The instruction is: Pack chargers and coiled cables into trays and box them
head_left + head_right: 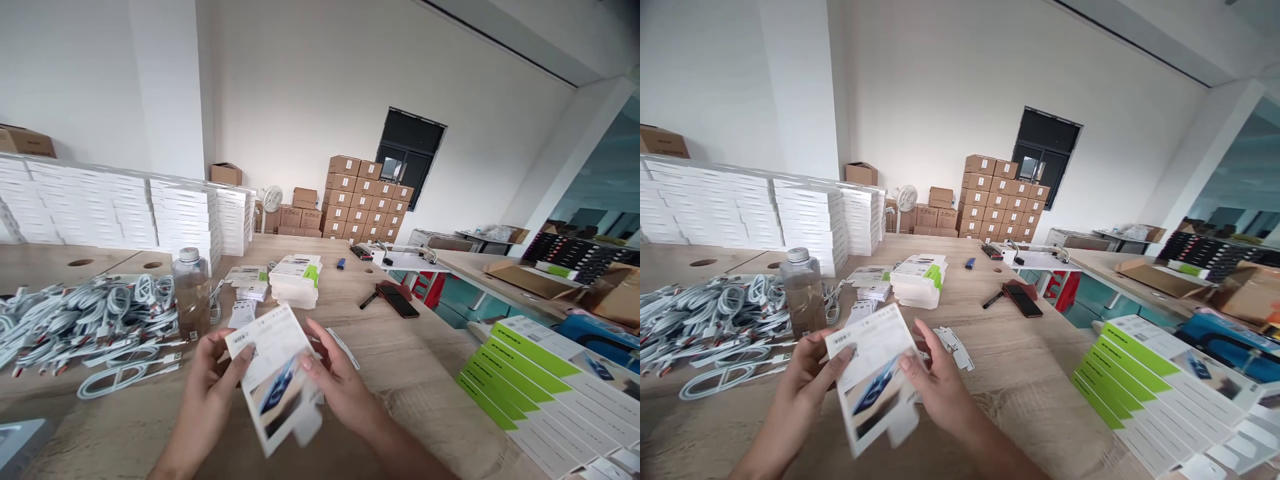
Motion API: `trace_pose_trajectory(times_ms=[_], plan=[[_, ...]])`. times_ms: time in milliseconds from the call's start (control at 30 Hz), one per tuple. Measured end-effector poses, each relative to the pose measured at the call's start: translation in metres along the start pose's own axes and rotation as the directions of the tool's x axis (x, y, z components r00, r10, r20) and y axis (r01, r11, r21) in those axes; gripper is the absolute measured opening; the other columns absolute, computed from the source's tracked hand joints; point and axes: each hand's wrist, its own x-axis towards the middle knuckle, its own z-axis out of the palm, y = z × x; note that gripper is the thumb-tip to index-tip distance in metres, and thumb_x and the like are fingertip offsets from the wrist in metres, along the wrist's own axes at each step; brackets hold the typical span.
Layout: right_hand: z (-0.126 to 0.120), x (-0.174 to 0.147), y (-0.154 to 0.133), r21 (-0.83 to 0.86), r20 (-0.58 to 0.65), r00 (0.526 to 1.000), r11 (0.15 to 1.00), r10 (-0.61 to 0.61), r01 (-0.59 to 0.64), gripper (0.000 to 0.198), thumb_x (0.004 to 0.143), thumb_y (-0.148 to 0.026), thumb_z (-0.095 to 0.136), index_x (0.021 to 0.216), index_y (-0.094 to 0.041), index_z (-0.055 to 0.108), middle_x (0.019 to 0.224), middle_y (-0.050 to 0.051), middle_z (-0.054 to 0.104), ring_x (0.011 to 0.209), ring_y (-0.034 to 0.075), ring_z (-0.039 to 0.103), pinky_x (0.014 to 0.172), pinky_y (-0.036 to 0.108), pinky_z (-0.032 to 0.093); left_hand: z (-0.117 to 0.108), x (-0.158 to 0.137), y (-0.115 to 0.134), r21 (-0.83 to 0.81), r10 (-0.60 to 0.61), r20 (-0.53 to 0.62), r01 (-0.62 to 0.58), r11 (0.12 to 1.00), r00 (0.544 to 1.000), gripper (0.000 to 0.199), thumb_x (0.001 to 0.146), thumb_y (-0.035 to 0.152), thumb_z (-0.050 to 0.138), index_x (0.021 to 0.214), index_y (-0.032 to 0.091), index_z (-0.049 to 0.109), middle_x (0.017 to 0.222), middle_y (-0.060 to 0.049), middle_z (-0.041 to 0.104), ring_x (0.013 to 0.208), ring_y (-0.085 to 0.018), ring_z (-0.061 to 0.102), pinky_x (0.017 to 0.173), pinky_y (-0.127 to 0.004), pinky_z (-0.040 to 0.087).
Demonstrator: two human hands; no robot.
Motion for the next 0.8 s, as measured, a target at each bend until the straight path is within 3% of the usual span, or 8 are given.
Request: trace_pose_trajectory(times_ms=[67,133,233,333,433,600,700,800], plan=[[0.003,-0.004,-0.002,-0.263,0.008,0.997,0.962,-0.073,0.072,0.077,0.082,-0.045,0.067,0.148,-0.033,0.03,0.152,0.007,0.037,0.138,0.029,0.037,0.112,0.047,0.033,-0.003,0.004,-0.003,0.015,0.065,-0.084,-0.064,0.998,0.994,0.042,0.074,0.038,0.078,0.102,0.027,0.048,0.104,0.001,0.061,0.085,-0.017,0.062,0.066,-0.026,0.055],[0.009,-0.007,-0.001,-0.507,0.038,0.99,0.851,-0.134,0.134,0.095,0.07,-0.044,0.077,0.15,-0.033,0.026,0.157,0.008,0.027,0.142,0.036,0.027,0.114,0.053,0.027,-0.006,0.007,-0.007,0.031,0.101,-0.134,-0.098,0.995,0.986,0.044,0.074,0.038,0.078,0.104,0.028,0.047,0.106,0.001,0.059,0.086,-0.017,0.063,0.066,-0.026,0.056],[0.02,-0.008,0.007,-0.713,0.035,0.981,0.684,-0.189,0.157,0.112,0.056,-0.043,0.083,0.151,-0.031,0.024,0.159,0.01,0.016,0.142,0.045,0.018,0.113,0.06,0.022,-0.006,0.007,-0.011,0.045,0.122,-0.105,-0.118,0.992,0.987,0.053,0.077,0.037,0.075,0.12,0.033,0.045,0.118,-0.001,0.06,0.098,-0.02,0.065,0.076,-0.029,0.057],[0.028,-0.006,0.016,-0.779,0.029,0.969,0.602,-0.245,0.175,0.113,0.056,-0.039,0.079,0.151,-0.026,0.022,0.157,0.013,0.019,0.141,0.045,0.019,0.113,0.059,0.022,-0.003,0.003,-0.014,0.072,0.092,-0.017,-0.09,0.993,0.996,0.057,0.08,0.039,0.072,0.131,0.033,0.047,0.133,-0.004,0.058,0.108,-0.025,0.064,0.087,-0.033,0.056],[0.032,-0.003,0.017,-0.795,0.002,0.953,0.577,-0.302,0.185,0.107,0.057,-0.028,0.072,0.151,-0.023,0.022,0.154,0.015,0.021,0.138,0.043,0.025,0.112,0.055,0.023,-0.002,0.0,-0.015,0.03,0.014,0.05,-0.015,0.999,0.999,0.054,0.08,0.04,0.072,0.128,0.029,0.052,0.131,-0.005,0.062,0.113,-0.029,0.063,0.091,-0.038,0.056],[0.025,-0.001,-0.01,-0.799,-0.048,0.909,0.562,-0.414,0.214,0.1,0.052,-0.016,0.064,0.146,-0.025,0.032,0.147,0.013,0.029,0.133,0.039,0.032,0.111,0.051,0.026,-0.002,-0.005,-0.007,-0.068,-0.055,0.136,0.064,0.996,0.989,0.065,0.079,0.046,0.07,0.139,0.035,0.046,0.146,-0.003,0.052,0.121,-0.031,0.058,0.09,-0.039,0.058],[0.002,-0.005,-0.031,-0.811,-0.085,0.893,0.551,-0.442,0.195,0.098,0.054,-0.016,0.065,0.146,-0.025,0.033,0.144,0.012,0.033,0.133,0.038,0.032,0.111,0.05,0.026,-0.005,-0.006,-0.009,-0.001,-0.071,0.177,0.072,0.997,0.982,0.066,0.084,0.049,0.063,0.145,0.042,0.036,0.147,-0.002,0.049,0.116,-0.029,0.062,0.091,-0.037,0.057],[-0.053,-0.015,-0.051,-0.847,-0.147,0.89,0.52,-0.432,0.113,0.096,0.058,-0.02,0.069,0.147,-0.026,0.033,0.147,0.012,0.031,0.137,0.037,0.028,0.113,0.05,0.024,-0.014,0.001,-0.023,0.104,-0.075,0.173,0.057,0.993,0.982,0.068,0.081,0.051,0.066,0.143,0.042,0.038,0.139,-0.003,0.056,0.108,-0.03,0.067,0.082,-0.035,0.061]])
